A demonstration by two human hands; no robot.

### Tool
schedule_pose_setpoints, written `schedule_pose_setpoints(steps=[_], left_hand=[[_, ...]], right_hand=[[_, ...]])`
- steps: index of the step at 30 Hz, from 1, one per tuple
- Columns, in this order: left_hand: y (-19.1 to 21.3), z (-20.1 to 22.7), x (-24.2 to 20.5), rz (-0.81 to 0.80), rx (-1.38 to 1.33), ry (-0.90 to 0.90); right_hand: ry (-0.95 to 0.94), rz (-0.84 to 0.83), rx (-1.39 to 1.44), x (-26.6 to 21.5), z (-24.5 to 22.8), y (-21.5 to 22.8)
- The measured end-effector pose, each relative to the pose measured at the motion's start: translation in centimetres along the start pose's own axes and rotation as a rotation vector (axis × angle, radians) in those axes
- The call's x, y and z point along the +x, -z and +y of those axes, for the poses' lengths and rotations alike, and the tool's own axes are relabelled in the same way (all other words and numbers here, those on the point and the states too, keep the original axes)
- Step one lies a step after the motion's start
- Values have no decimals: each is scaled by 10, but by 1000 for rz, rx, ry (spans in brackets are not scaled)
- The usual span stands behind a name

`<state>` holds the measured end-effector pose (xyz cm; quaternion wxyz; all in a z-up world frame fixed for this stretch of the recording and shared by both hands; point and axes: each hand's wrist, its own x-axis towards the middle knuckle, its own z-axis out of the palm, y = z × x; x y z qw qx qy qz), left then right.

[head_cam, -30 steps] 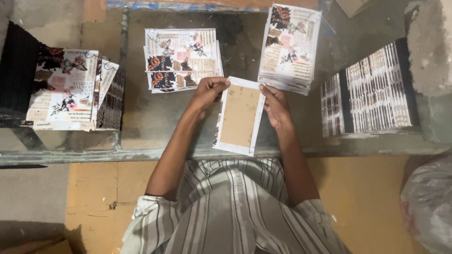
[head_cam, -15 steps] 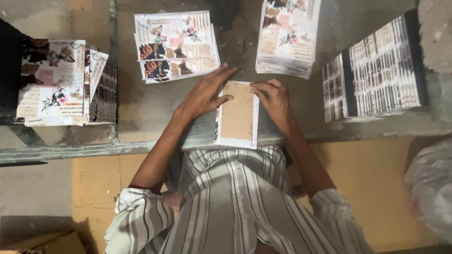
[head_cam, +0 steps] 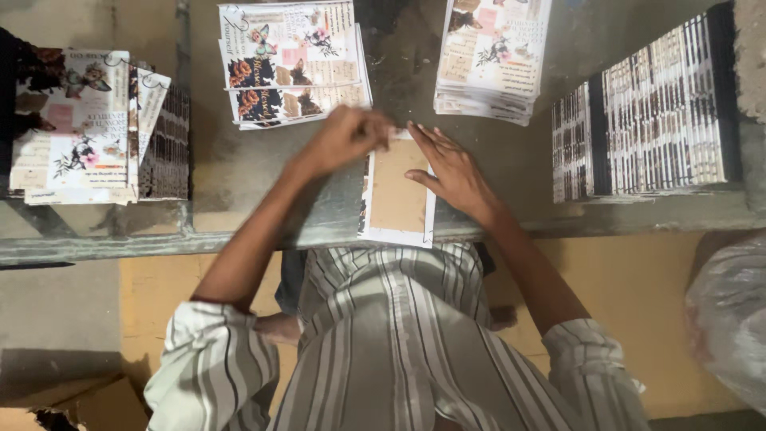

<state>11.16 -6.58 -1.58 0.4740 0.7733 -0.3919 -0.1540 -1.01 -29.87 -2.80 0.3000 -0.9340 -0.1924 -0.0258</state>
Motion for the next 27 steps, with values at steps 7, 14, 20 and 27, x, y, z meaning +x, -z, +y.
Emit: schedule_pose_setpoints(steps=[7,14,20,27], left_hand=[[-31,-13,103,724,550,-296],[-79,-38,69,330,668,-328],[-66,-6,67,273,427,-208],[-57,6,54,129,655,199]], right_hand=[[-49,176,88,-12,1,-18],[-245,403,178,-23,-12,-27],[-325,488,-32,-26,-26,-23],[-369,292,-64,-34,-34,-27]])
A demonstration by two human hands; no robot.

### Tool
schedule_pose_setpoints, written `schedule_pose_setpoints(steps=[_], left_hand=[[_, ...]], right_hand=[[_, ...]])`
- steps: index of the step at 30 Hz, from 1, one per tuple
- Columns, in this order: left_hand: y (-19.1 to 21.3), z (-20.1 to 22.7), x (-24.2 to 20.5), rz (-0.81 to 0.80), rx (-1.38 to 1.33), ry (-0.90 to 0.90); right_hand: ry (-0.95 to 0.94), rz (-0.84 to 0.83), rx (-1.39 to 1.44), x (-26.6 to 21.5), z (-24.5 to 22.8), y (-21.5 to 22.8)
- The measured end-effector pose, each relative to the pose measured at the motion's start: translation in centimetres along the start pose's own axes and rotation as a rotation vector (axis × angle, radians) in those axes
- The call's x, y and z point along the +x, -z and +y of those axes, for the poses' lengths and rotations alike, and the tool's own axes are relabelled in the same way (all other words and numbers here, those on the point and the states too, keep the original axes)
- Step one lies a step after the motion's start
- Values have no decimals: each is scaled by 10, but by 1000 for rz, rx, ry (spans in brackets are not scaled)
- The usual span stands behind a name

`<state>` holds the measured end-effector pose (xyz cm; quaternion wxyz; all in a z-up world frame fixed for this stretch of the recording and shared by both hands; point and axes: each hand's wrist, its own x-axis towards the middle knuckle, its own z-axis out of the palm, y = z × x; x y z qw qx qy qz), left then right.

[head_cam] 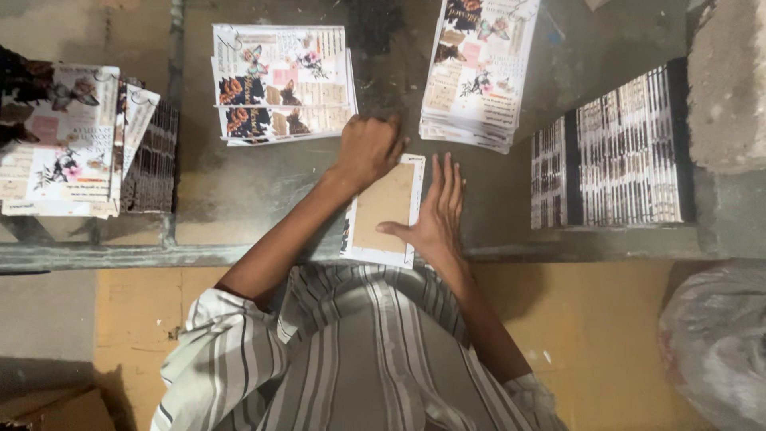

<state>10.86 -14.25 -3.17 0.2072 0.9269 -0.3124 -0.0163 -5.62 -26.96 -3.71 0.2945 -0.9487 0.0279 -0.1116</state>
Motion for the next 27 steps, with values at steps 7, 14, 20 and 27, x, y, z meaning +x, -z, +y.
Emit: schedule_pose_setpoints(steps=[7,14,20,27], left_hand=[[56,-25,-1,-375,-281,-33],[86,-36,-103,178,-1178,199],[26,-11,-154,224,-1223,459],[17,-23,-150,240,-1308,335]], right_hand=[[80,225,-69,9,-1,6],[-169,553,851,-10,-12,10],[-475,247,1442,-2,-5,-15],[-229,-435,1007,24,29,-5]])
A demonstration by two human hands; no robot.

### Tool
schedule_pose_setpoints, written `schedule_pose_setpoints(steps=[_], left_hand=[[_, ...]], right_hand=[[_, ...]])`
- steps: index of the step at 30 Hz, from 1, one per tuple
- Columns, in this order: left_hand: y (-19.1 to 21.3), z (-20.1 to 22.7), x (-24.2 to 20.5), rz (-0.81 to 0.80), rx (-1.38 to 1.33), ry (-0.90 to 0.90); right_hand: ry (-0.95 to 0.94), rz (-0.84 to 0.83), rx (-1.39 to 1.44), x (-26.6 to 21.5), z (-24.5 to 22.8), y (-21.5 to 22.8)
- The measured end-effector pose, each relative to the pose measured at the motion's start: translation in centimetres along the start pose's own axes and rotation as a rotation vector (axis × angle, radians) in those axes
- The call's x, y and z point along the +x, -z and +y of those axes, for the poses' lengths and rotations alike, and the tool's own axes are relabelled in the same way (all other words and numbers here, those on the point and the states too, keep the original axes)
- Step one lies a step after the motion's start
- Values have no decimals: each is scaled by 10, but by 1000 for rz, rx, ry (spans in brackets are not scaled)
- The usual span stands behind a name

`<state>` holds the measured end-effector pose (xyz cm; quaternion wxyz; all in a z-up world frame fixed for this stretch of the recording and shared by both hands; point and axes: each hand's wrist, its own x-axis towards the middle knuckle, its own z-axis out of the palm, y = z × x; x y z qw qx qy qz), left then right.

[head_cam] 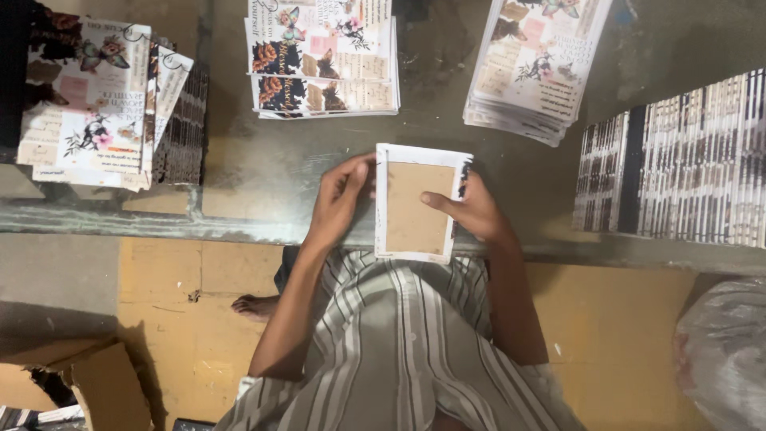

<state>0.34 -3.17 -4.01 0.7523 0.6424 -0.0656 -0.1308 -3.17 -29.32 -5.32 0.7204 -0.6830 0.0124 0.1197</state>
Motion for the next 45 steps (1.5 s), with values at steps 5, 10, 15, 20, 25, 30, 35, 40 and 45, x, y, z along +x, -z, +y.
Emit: schedule_pose_setpoints(steps=[5,10,15,20,25,30,35,40,45], left_hand=[[-12,0,19,161,-219,142],[-16,-6,15,143,-185,148],[-15,1,22,243,-334,254],[-14,6,30,160,-342,256],[7,11,42,-30,-163,314],[31,24,48,-159,382,-67],[23,44,47,-254,772,-460],[12,41,36,-437,812,-257],[13,17,23,-427,935,-323]], right_hand=[[-49,224,308,19,4,-6],[-61,227,244,18,19,-1],[-107,185,299,25,26,5],[-137,176,228,28,26,4],[-42,82,247,29,6,10],[168,116,-236,27,-15,6],[545,242,-821,23,-19,-11],[463,214,-867,19,-24,-13],[494,-103,-869,15,-36,-11]])
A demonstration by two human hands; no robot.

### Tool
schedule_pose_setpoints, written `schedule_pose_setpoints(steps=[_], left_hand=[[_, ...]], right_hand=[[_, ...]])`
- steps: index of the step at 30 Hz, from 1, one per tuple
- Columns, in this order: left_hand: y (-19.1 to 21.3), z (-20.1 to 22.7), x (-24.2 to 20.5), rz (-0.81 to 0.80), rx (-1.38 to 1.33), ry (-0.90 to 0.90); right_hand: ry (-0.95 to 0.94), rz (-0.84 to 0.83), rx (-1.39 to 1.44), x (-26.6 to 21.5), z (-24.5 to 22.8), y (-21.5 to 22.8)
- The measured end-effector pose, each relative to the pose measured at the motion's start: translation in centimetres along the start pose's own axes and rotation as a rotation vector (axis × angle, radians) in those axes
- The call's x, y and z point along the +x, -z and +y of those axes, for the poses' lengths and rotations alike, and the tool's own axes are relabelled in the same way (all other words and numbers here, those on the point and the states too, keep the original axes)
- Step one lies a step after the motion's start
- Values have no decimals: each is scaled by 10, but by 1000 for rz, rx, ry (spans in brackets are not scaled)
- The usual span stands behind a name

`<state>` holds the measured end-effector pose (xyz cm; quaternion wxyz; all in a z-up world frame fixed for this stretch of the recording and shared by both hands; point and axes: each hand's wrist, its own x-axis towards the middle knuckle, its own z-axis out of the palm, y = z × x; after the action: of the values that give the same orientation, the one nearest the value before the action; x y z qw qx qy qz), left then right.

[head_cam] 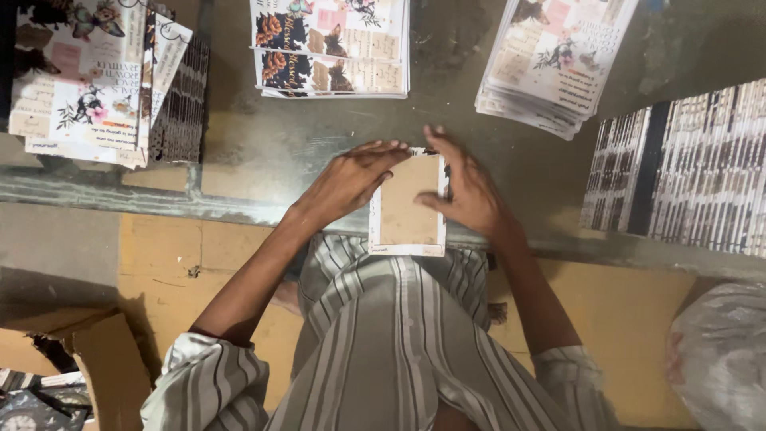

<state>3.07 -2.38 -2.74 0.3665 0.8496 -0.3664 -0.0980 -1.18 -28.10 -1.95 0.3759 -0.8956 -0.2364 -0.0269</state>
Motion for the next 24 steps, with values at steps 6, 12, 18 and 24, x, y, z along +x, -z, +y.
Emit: schedule_pose_setpoints(steps=[6,12,18,24], left_hand=[[-9,-6,-4,87,114,-98],[7,-1,-2,-25,-154,-30],[42,-17,89,678,-179,52],[-48,-3,109,209,472,-285]], right_hand=[[-65,-108,-106,-6,-8,-3],[-75,-31,-143,-18,-9,-14],[-77,121,-39,-29,-12,-22],[-172,300,32,-30,-8,-29]])
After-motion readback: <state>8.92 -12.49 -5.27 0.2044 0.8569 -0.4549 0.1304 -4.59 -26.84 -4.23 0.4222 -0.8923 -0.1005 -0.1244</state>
